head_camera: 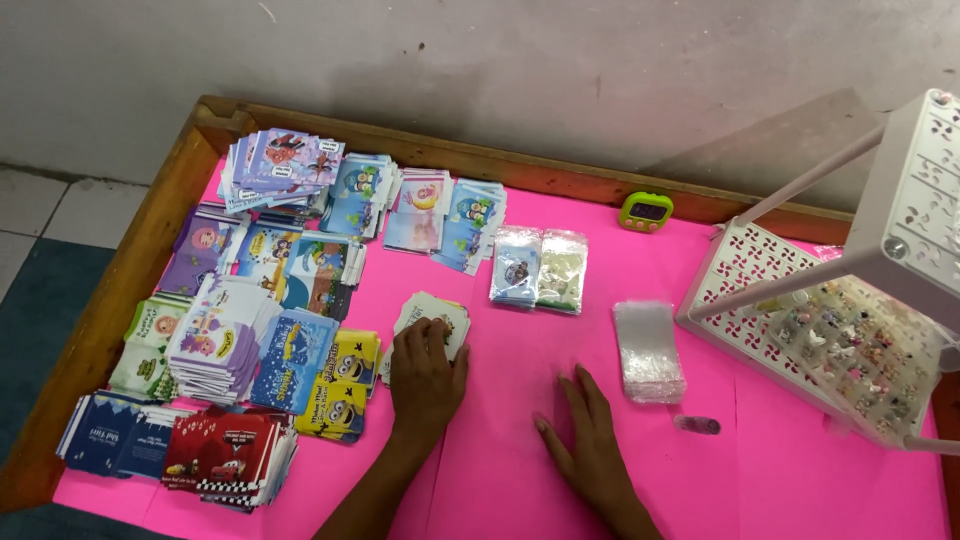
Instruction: Folding small papers and placing them into plastic bags along with collectible cards.
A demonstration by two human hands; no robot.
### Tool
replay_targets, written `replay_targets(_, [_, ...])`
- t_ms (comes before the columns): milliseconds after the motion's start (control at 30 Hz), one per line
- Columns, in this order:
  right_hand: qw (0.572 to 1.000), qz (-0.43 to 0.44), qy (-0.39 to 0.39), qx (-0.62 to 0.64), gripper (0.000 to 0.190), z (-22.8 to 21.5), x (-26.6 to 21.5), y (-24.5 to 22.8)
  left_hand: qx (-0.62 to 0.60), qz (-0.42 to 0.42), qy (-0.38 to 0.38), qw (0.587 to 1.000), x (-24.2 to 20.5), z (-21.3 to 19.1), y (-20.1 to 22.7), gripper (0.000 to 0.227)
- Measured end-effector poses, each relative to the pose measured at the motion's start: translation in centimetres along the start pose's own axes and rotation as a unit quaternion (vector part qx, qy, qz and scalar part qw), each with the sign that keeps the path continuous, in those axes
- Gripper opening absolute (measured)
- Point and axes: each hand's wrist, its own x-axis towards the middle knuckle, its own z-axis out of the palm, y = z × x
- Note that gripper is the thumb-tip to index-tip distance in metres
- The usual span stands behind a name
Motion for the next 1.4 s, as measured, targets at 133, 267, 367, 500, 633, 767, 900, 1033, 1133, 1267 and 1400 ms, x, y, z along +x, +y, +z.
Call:
replay_targets(133, [1.000,-0.019,-0.004,-0.019,0.071,0.4,-0.3,0.8,0.025,0.019,0.009,0.999,0.0,-0.9,0.6,0.034])
replay_targets(267, [1.000,-0.014,-0.012,-0.016,0.067,0.3,-0.2,0.6,0.033,0.058,0.034,0.997,-0.5,-0.7,0.5,0.021])
replay_targets(367, [1.000,-0.013,-0.021,-0.015,0.067,0.1,0.1,0.4,0.035,0.074,0.046,0.996,-0.5,-0.7,0.6,0.014])
replay_targets(500, [0.999,-0.003,-0.026,-0.018,0.066,0.0,0.1,0.1,0.087,0.084,0.046,0.992,-0.6,-0.8,0.9,0.012])
replay_targets(633, [0.998,0.008,-0.050,-0.025,0.068,-0.1,0.2,0.1,0.064,0.091,0.044,0.993,-0.3,-1.1,0.9,0.011])
replay_targets(767, [0.999,-0.018,-0.032,-0.033,0.068,0.0,0.2,0.3,0.059,0.098,0.035,0.993,-0.9,0.2,0.1,0.025])
replay_targets(900, [0.998,-0.010,-0.044,-0.032,0.068,-0.1,0.1,0.3,0.112,0.131,0.038,0.984,-0.7,-0.3,-0.1,0.026])
replay_targets(1033, [0.998,0.007,-0.053,-0.032,0.068,-0.2,0.2,0.1,0.035,0.078,0.062,0.994,-0.2,-0.9,0.3,0.020])
replay_targets(1133, [0.999,-0.009,-0.040,-0.031,0.067,-0.3,0.2,-0.1,-0.004,0.048,0.053,0.997,-0.4,-0.7,0.3,0.016])
replay_targets(1267, [0.999,-0.011,-0.041,-0.030,0.066,-0.3,0.3,-0.1,-0.068,0.028,0.049,0.996,-0.4,-0.4,0.2,0.009])
replay_targets(1400, [0.999,-0.020,-0.031,-0.030,0.067,-0.3,0.3,-0.1,-0.094,0.028,0.035,0.995,-0.4,-0.2,0.2,0.011])
